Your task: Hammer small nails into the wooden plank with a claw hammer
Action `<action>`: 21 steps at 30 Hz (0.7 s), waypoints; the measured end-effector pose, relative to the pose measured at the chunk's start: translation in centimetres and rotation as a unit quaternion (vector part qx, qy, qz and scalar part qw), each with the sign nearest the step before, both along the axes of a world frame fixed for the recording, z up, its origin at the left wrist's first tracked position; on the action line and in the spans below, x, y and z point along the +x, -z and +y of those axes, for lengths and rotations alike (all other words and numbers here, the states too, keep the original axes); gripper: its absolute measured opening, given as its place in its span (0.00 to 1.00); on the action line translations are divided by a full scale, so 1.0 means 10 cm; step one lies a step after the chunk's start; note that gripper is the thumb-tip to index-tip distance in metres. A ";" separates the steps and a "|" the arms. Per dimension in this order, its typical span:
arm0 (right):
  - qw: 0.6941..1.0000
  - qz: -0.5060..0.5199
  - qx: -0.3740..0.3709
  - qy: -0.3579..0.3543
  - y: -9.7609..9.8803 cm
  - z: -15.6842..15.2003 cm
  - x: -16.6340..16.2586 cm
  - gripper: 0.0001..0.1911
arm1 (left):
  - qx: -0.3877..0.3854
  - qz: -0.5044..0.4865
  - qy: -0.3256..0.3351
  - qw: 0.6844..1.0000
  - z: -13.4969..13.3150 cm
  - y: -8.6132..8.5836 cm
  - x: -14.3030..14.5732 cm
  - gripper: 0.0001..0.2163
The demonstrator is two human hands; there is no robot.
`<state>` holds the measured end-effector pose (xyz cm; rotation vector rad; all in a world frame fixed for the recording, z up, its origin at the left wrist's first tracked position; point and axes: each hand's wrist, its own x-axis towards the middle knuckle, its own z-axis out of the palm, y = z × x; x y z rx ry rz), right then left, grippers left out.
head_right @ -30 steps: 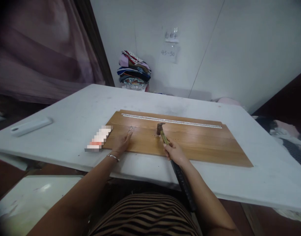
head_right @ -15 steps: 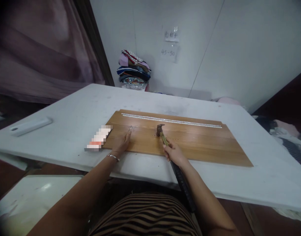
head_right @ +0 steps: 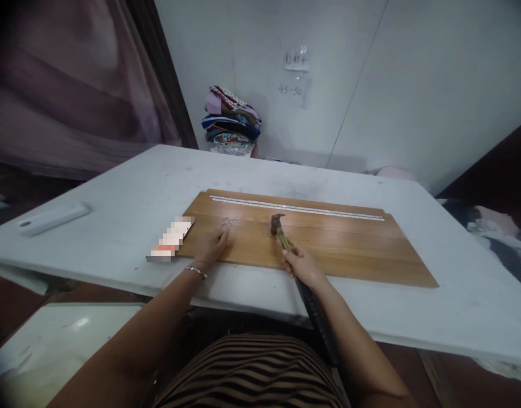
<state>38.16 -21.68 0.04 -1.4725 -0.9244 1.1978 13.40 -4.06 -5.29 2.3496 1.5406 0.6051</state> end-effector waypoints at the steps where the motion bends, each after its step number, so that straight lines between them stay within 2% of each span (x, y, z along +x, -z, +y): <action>1: 1.000 0.002 -0.001 0.000 0.02 0.00 0.00 0.29 | 0.000 0.000 0.000 1.000 0.00 0.00 0.00 0.22; 7: 1.000 0.004 0.007 -0.001 0.06 0.01 0.00 0.28 | -0.010 -0.004 0.007 1.000 0.02 0.01 0.00 0.21; 14: 1.000 -0.006 0.012 -0.006 -0.04 0.00 0.00 0.27 | -0.006 0.001 0.004 1.000 0.01 0.01 -0.01 0.21; 21: 1.000 -0.005 0.005 -0.002 -0.04 0.00 -0.01 0.31 | -0.002 0.006 0.004 1.000 0.01 0.01 0.00 0.21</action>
